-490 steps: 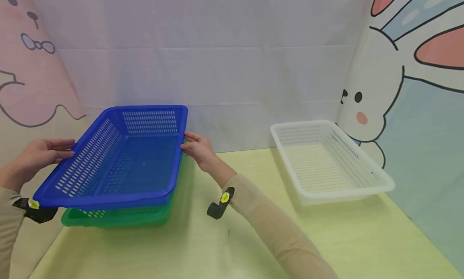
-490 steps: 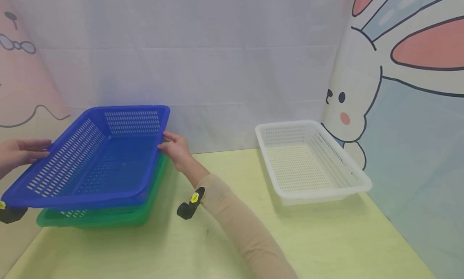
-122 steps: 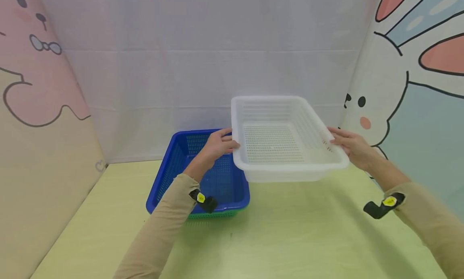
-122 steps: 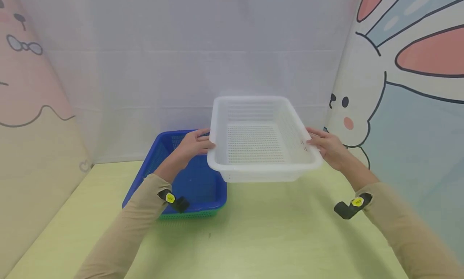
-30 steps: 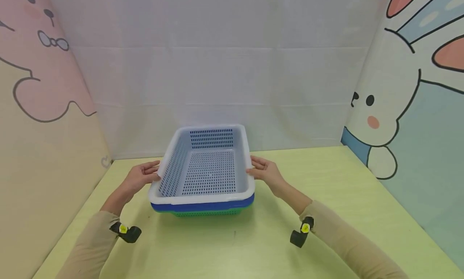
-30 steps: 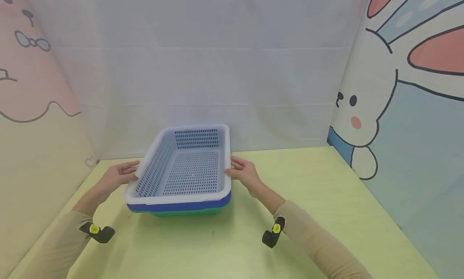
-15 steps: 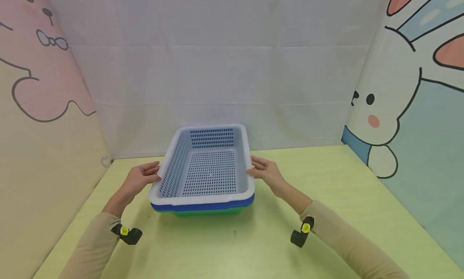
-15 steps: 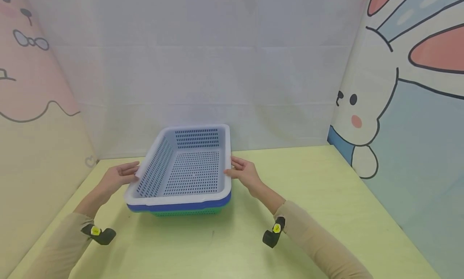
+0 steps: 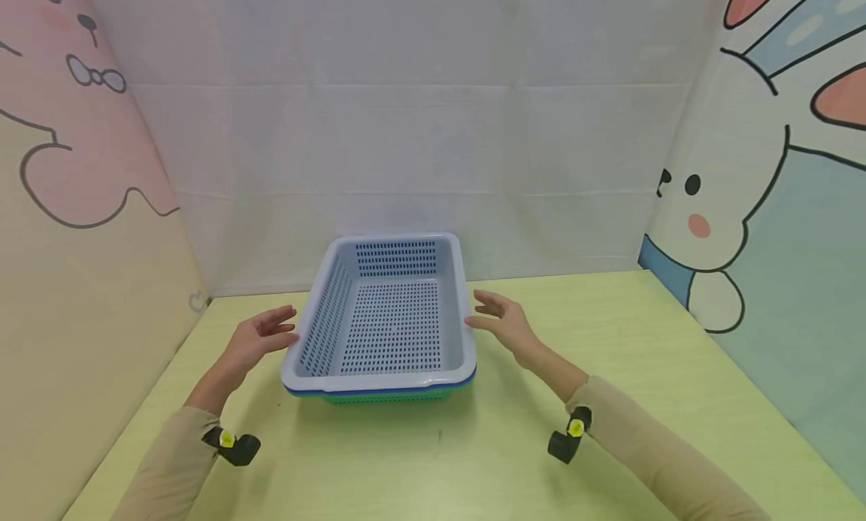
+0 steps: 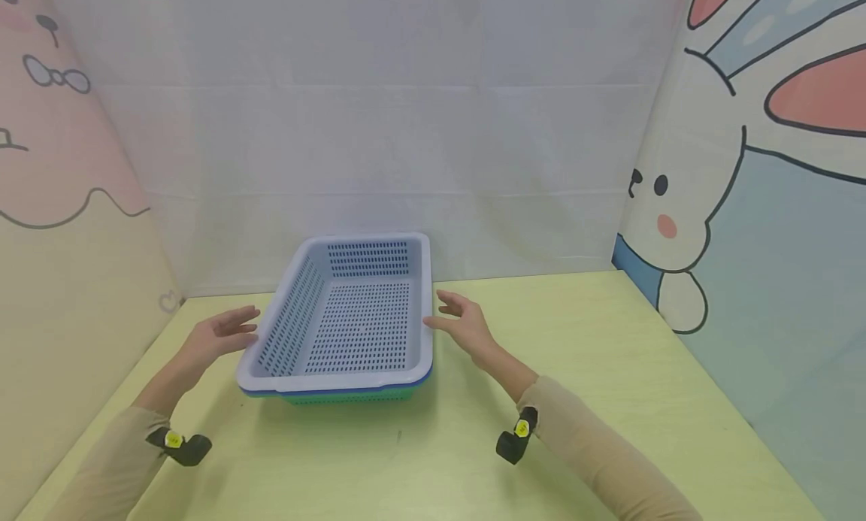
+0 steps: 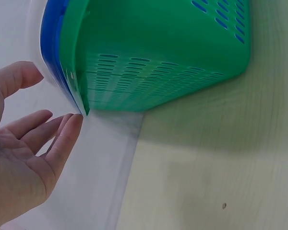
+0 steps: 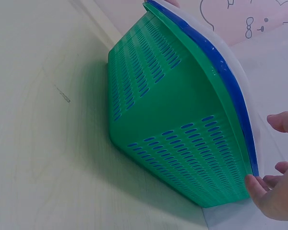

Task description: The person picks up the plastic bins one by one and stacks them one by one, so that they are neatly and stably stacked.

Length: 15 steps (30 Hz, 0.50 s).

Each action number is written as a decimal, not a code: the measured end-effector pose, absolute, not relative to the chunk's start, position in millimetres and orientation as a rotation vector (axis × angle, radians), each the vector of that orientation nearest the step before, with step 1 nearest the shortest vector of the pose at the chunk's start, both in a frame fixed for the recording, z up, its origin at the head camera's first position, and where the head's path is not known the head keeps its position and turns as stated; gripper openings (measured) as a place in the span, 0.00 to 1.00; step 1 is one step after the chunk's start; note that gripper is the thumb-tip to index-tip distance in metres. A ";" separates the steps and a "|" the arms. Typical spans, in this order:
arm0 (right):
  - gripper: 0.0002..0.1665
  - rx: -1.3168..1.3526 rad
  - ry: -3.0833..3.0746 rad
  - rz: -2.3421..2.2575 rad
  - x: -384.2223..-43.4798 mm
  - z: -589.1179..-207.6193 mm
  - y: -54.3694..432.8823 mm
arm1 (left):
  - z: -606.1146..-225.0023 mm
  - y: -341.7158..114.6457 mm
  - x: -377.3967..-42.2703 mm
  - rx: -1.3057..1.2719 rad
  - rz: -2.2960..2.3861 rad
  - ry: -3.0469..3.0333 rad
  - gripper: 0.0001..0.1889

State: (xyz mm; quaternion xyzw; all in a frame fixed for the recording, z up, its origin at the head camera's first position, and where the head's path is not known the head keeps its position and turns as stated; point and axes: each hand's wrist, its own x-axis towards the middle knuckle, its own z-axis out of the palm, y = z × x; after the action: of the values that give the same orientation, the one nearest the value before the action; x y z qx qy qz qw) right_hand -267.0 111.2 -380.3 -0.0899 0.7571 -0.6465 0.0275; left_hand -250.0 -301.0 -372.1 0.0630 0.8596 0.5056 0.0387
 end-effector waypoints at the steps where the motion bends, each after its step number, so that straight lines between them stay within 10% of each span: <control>1: 0.37 -0.297 2.343 -1.997 -266.8 -380.5 111.7 | -371.4 -299.6 -249.8 0.180 1.561 2.624 0.37; 15: 0.38 -0.270 2.222 -2.034 -277.1 -380.0 104.9 | -370.7 -290.0 -273.0 0.144 1.532 2.605 0.36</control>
State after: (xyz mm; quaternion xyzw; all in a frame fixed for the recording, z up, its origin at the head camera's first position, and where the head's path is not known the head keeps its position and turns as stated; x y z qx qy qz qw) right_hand -277.1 104.9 -380.0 -0.0892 0.7335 -0.6713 0.0585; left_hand -273.0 -290.0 -370.7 0.0475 0.8595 0.5056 0.0577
